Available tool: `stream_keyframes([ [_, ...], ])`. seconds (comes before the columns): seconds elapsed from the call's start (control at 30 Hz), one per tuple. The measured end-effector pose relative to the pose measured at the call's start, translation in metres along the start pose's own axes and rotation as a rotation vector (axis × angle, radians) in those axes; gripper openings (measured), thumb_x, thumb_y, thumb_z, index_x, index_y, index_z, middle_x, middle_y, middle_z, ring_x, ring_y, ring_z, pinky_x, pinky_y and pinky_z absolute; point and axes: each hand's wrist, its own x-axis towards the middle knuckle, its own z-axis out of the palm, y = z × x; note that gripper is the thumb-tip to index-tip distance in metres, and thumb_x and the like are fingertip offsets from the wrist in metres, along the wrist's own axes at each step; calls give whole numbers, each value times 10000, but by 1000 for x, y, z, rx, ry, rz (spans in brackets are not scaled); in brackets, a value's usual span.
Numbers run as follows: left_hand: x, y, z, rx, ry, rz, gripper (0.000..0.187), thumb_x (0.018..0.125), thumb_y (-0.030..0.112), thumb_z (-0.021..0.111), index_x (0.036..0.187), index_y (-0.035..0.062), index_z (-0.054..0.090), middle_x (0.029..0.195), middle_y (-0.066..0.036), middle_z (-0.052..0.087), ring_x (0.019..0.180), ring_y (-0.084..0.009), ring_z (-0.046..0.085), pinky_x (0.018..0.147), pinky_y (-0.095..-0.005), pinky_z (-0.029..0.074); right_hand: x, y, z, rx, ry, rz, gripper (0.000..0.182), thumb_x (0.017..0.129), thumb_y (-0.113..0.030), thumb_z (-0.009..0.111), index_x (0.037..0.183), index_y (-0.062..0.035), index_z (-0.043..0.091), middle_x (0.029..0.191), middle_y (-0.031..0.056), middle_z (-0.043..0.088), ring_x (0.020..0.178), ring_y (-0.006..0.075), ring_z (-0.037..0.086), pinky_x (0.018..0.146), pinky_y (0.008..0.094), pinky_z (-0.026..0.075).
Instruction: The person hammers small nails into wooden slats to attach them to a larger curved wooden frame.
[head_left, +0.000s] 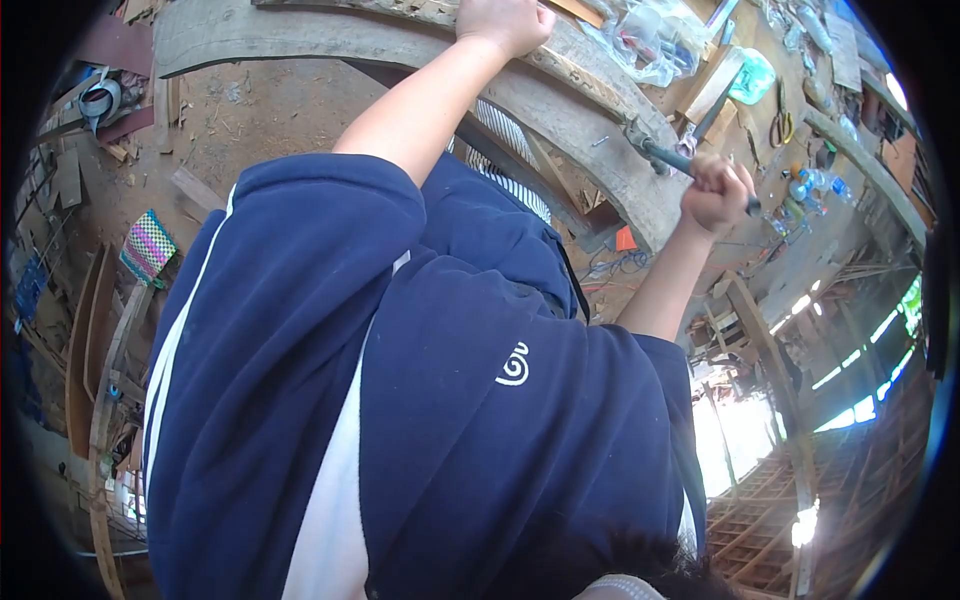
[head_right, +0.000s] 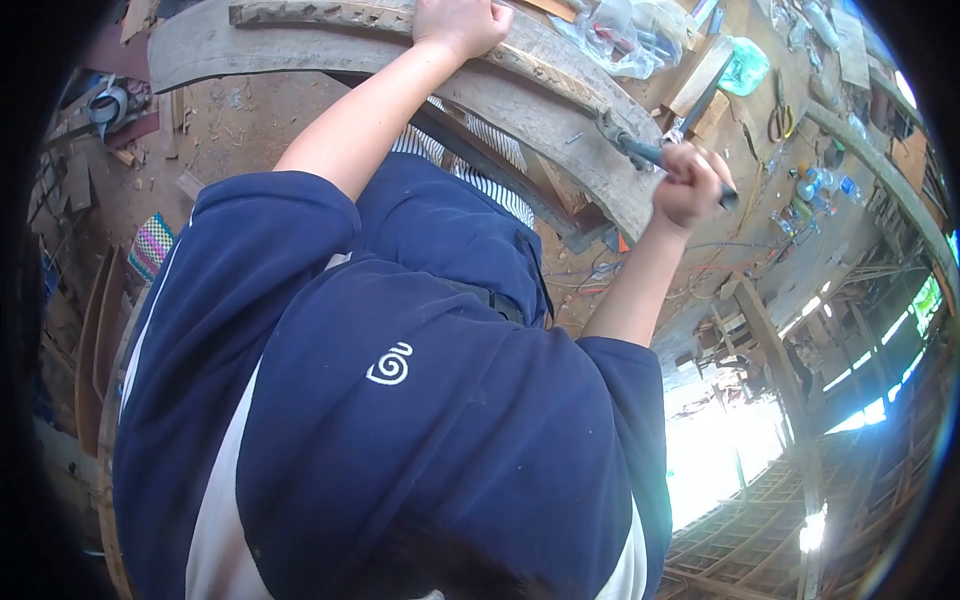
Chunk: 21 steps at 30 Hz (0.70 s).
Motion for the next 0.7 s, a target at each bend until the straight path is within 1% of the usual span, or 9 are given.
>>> stream_keyframes([
  [0.03, 0, 2, 1, -6, -2, 6, 363, 827, 372, 557, 928, 58, 709, 1063, -134, 699, 1146, -306, 565, 1079, -510, 318, -4, -1, 19, -53, -19, -46, 274, 769, -55, 497, 529, -53, 364, 516, 31, 400, 474, 129, 379, 490, 301, 337],
  [0.1, 0, 1, 2, -18, 8, 7, 364, 829, 373, 554, 923, 58, 712, 1054, -137, 702, 1136, -307, 571, 1074, -508, 326, -11, -9, 58, -325, 1, -121, 235, 765, -50, 539, 553, 1, 451, 535, 42, 462, 506, 123, 453, 502, 272, 361],
  [0.17, 0, 2, 3, -14, 18, -1, 361, 829, 370, 554, 923, 59, 712, 1051, -138, 702, 1130, -305, 574, 1071, -509, 329, -10, -11, 82, -557, -112, -251, 219, 769, -73, 574, 583, 16, 499, 529, 40, 455, 500, 108, 450, 483, 255, 346],
  [0.23, 0, 2, 3, -11, 27, -12, 359, 829, 368, 554, 923, 59, 712, 1048, -139, 703, 1124, -303, 578, 1068, -510, 333, -9, -8, 101, -682, -232, -353, 275, 761, -90, 617, 564, -24, 437, 504, 24, 349, 461, 112, 352, 444, 280, 312],
  [0.43, -1, 1, 2, -22, -7, -22, 368, 839, 374, 556, 957, 62, 711, 1071, -128, 702, 1139, -294, 579, 1097, -514, 317, -4, -5, 133, -714, -324, -316, 281, 752, -94, 636, 563, -37, 437, 486, 48, 358, 441, 128, 346, 437, 290, 338],
  [0.5, -1, 2, 0, -16, -40, -25, 383, 846, 385, 555, 986, 63, 707, 1105, -125, 696, 1169, -286, 569, 1113, -518, 305, -2, -5, 148, -761, -376, -412, 270, 743, -97, 640, 560, -40, 449, 482, 67, 377, 430, 157, 356, 440, 291, 363],
  [0.57, -1, 3, -4, -28, -49, -32, 388, 848, 386, 554, 998, 62, 706, 1120, -124, 692, 1181, -281, 562, 1115, -520, 301, -1, -3, 160, -774, -388, -412, 253, 733, -101, 643, 562, -42, 467, 476, 72, 391, 423, 179, 370, 442, 292, 379],
  [0.67, 0, 2, -3, -21, -77, -34, 400, 852, 390, 552, 1020, 60, 702, 1140, -122, 687, 1199, -275, 550, 1120, -524, 292, 3, -4, 168, -735, -356, -403, 254, 734, -104, 645, 558, -54, 468, 472, 48, 366, 426, 130, 374, 436, 287, 368],
  [0.7, 0, 2, -2, -9, -97, -27, 405, 855, 392, 550, 1029, 58, 699, 1144, -120, 686, 1204, -273, 545, 1124, -526, 287, 6, -2, 160, -675, -337, -393, 258, 742, -101, 640, 559, -54, 465, 475, 26, 363, 437, 106, 360, 428, 283, 336],
])
